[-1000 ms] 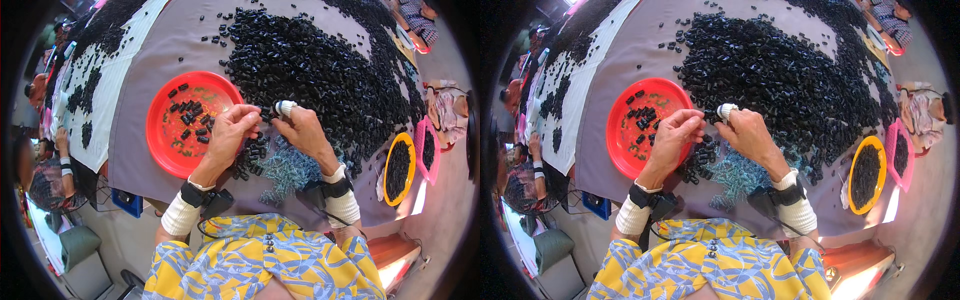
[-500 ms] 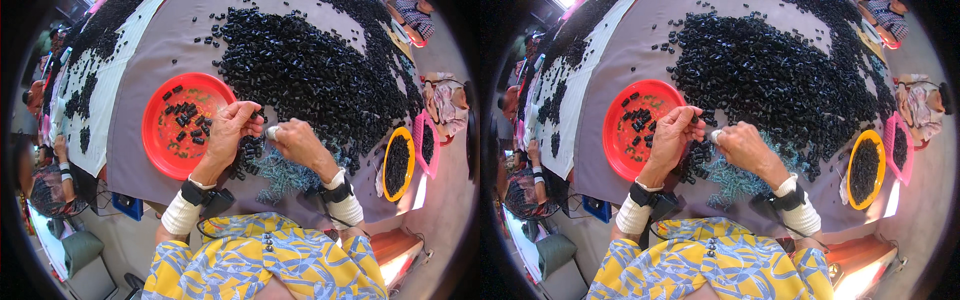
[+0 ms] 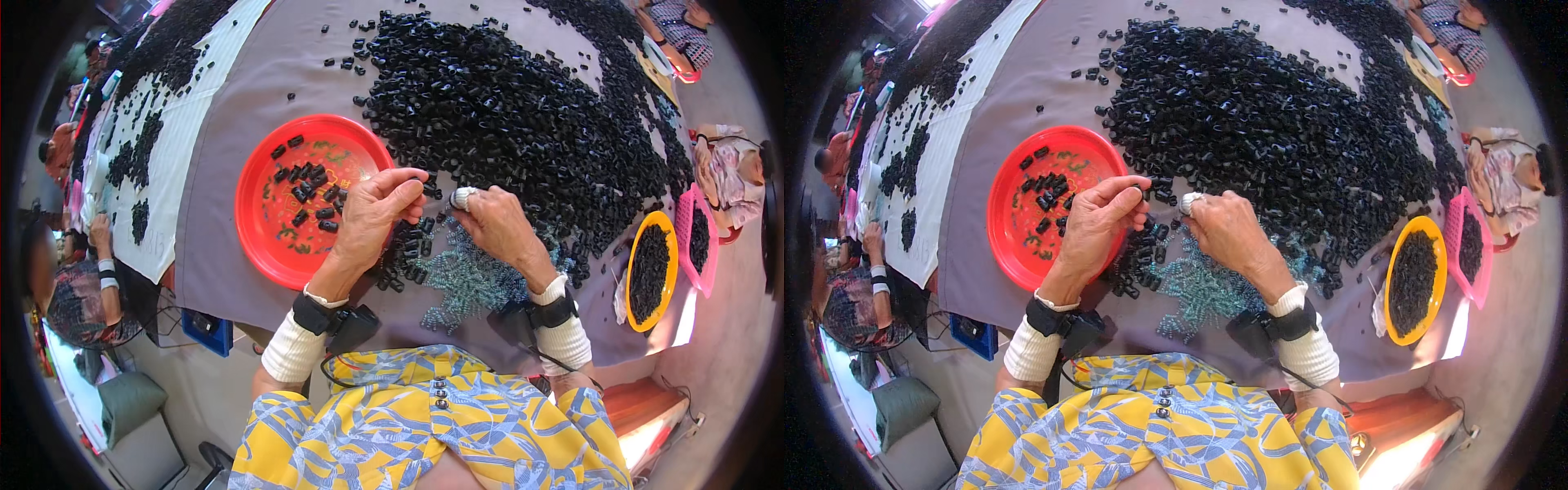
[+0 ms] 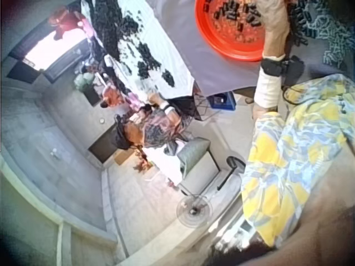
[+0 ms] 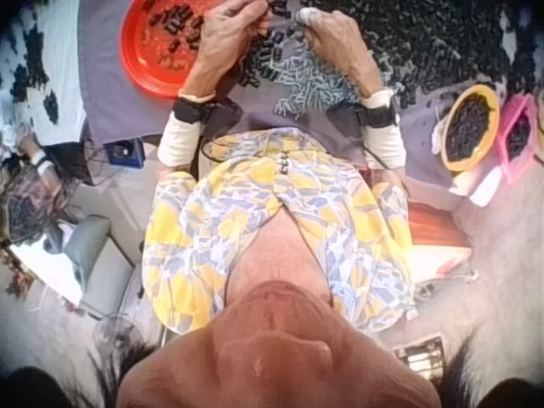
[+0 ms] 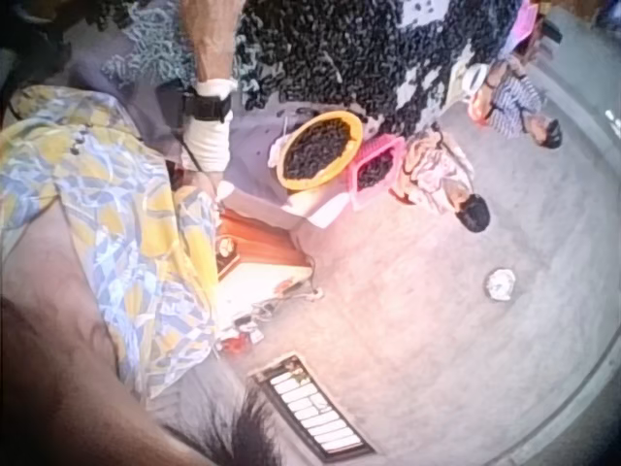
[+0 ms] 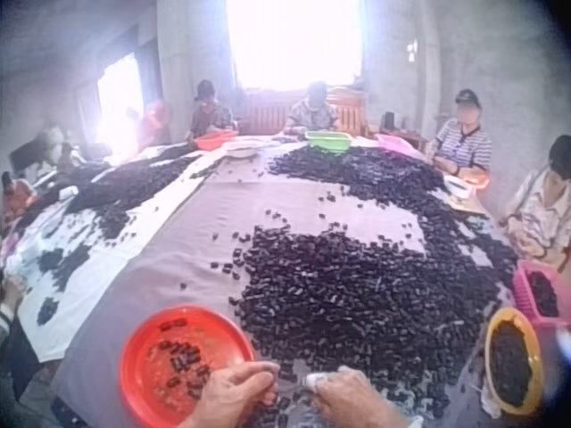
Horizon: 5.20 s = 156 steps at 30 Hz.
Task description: Manually assemble small black plastic components by joining two pieces together.
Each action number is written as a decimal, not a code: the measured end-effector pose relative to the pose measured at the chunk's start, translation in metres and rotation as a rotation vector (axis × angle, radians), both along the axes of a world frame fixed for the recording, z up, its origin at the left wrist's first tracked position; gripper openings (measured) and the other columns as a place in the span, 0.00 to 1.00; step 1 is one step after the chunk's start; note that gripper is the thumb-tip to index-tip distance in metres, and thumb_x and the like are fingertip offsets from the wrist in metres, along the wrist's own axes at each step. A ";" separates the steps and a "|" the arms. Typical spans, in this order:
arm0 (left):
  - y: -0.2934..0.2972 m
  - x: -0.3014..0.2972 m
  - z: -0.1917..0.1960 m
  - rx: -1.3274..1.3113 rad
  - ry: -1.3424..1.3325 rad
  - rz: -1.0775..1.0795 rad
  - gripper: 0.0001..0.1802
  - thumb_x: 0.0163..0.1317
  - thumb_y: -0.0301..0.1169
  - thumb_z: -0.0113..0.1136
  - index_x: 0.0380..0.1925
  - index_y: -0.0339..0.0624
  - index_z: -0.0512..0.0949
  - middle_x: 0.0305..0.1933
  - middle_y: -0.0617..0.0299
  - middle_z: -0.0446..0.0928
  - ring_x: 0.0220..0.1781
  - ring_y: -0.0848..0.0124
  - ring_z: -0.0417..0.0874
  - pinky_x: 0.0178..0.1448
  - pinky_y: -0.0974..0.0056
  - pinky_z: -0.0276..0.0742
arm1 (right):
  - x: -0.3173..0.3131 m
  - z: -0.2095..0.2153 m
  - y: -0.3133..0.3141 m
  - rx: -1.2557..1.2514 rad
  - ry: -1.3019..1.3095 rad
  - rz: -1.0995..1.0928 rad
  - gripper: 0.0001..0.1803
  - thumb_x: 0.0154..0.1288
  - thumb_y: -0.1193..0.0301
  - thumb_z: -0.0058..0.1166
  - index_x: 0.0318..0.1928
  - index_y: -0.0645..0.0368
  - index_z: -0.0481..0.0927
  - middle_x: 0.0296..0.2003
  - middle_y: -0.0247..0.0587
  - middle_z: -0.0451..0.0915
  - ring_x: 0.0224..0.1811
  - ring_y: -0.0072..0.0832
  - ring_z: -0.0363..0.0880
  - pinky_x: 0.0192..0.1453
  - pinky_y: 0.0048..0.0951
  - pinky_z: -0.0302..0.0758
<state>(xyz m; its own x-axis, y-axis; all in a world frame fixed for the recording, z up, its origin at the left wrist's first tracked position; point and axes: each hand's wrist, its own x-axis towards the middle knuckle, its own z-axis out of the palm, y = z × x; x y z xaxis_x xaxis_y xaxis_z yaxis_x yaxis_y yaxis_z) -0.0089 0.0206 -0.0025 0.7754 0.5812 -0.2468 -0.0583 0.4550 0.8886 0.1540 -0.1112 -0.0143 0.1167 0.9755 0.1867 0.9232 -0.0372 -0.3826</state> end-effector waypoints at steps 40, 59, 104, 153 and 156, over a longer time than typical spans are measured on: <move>-0.018 0.009 0.004 0.767 0.156 -0.109 0.14 0.55 0.21 0.64 0.43 0.35 0.82 0.33 0.63 0.78 0.33 0.78 0.77 0.38 0.72 0.72 | -0.005 0.045 0.006 0.093 0.655 -0.030 0.11 0.57 0.78 0.54 0.41 0.68 0.75 0.28 0.52 0.80 0.32 0.43 0.83 0.34 0.33 0.76; 0.002 0.003 0.008 0.301 0.084 0.093 0.13 0.59 0.27 0.63 0.44 0.36 0.81 0.32 0.66 0.81 0.30 0.82 0.77 0.37 0.75 0.74 | 0.011 0.034 0.020 0.202 0.672 -0.124 0.08 0.57 0.73 0.60 0.34 0.66 0.78 0.24 0.41 0.79 0.24 0.31 0.78 0.29 0.28 0.73; -0.010 0.005 -0.003 0.052 0.050 -0.015 0.13 0.62 0.25 0.60 0.46 0.33 0.79 0.35 0.61 0.81 0.34 0.76 0.81 0.42 0.70 0.80 | 0.002 0.019 0.007 0.337 0.240 0.040 0.17 0.46 0.69 0.64 0.36 0.63 0.76 0.38 0.46 0.76 0.46 0.44 0.72 0.53 0.43 0.66; -0.024 0.016 0.006 0.490 0.148 -0.047 0.14 0.61 0.24 0.61 0.47 0.33 0.79 0.32 0.64 0.81 0.31 0.82 0.78 0.37 0.76 0.76 | -0.003 0.037 0.004 0.404 -0.031 0.035 0.08 0.53 0.73 0.60 0.32 0.64 0.78 0.30 0.43 0.76 0.36 0.37 0.74 0.55 0.44 0.65; -0.026 0.017 0.003 0.449 0.106 -0.014 0.14 0.59 0.22 0.59 0.46 0.34 0.80 0.33 0.65 0.77 0.30 0.82 0.74 0.33 0.74 0.71 | -0.008 0.039 0.003 0.403 -0.047 -0.003 0.08 0.53 0.76 0.62 0.33 0.66 0.77 0.30 0.44 0.76 0.36 0.39 0.76 0.56 0.46 0.66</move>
<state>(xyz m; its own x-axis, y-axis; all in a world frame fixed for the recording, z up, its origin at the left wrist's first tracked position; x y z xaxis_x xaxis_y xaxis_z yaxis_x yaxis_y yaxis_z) 0.0080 -0.0053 0.0007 0.7681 0.6383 -0.0511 0.0467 0.0238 0.9986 0.1465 -0.1079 0.0245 0.1020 0.8228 0.5591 0.9401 0.1040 -0.3245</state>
